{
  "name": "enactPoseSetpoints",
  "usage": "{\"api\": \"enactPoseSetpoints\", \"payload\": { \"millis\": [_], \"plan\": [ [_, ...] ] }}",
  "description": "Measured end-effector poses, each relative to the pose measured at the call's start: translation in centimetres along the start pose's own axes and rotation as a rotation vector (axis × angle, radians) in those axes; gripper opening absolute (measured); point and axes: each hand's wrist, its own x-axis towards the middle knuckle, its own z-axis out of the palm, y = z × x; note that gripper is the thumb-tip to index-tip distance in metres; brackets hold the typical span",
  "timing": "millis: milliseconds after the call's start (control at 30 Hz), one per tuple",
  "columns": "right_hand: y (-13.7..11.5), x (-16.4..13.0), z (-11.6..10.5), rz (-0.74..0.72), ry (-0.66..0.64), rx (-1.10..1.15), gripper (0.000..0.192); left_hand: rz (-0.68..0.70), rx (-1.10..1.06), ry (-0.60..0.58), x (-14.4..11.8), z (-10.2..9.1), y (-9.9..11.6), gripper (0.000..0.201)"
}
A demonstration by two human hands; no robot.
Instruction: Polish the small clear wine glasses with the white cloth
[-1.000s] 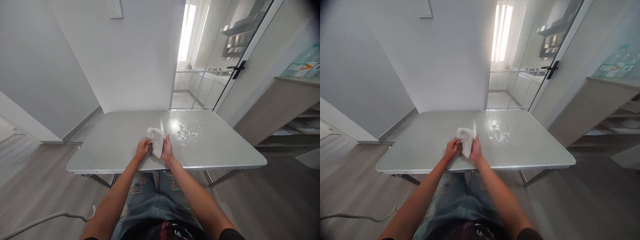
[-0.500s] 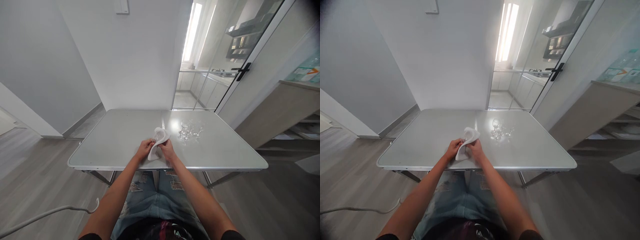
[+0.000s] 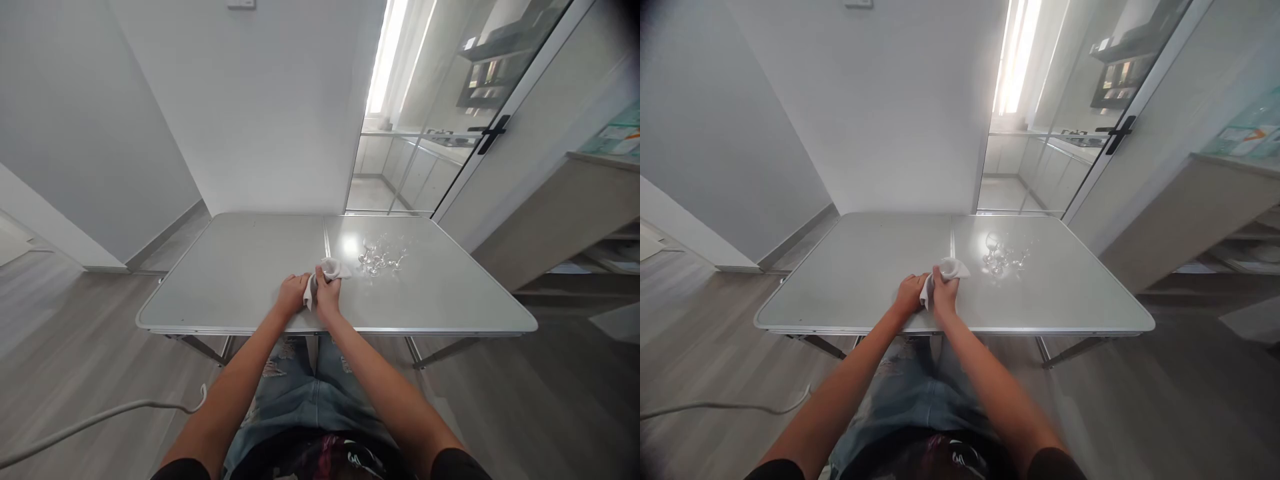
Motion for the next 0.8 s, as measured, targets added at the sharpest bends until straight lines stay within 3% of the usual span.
{"api": "enactPoseSetpoints", "payload": {
  "millis": [100,267,333,467,633,800],
  "plan": [
    [-0.1,0.2,-0.3,0.003,-0.004,-0.075,0.043,-0.017,0.000,-0.002,0.0,-0.2,0.0,0.020],
    [-1.5,1.7,-2.6,-0.010,-0.434,-0.180,0.057,-0.137,-0.002,0.070,-0.1,0.0,-0.2,0.014],
    [-1.9,2.5,-3.7,0.012,-0.534,-0.264,0.057,-0.168,-0.008,0.090,-0.1,0.2,-0.1,0.016],
    [-2.0,3.1,-4.6,0.017,-0.481,-0.320,0.047,-0.130,-0.046,0.080,0.0,0.6,-0.2,0.018],
    [-1.3,2.0,-3.3,0.104,-0.414,-0.078,0.034,-0.074,-0.159,0.043,-0.2,0.7,-0.9,0.021],
    [-1.3,1.5,-1.2,0.047,-0.181,0.078,0.037,-0.055,-0.249,-0.004,-0.1,0.8,-0.7,0.014]
  ]
}}
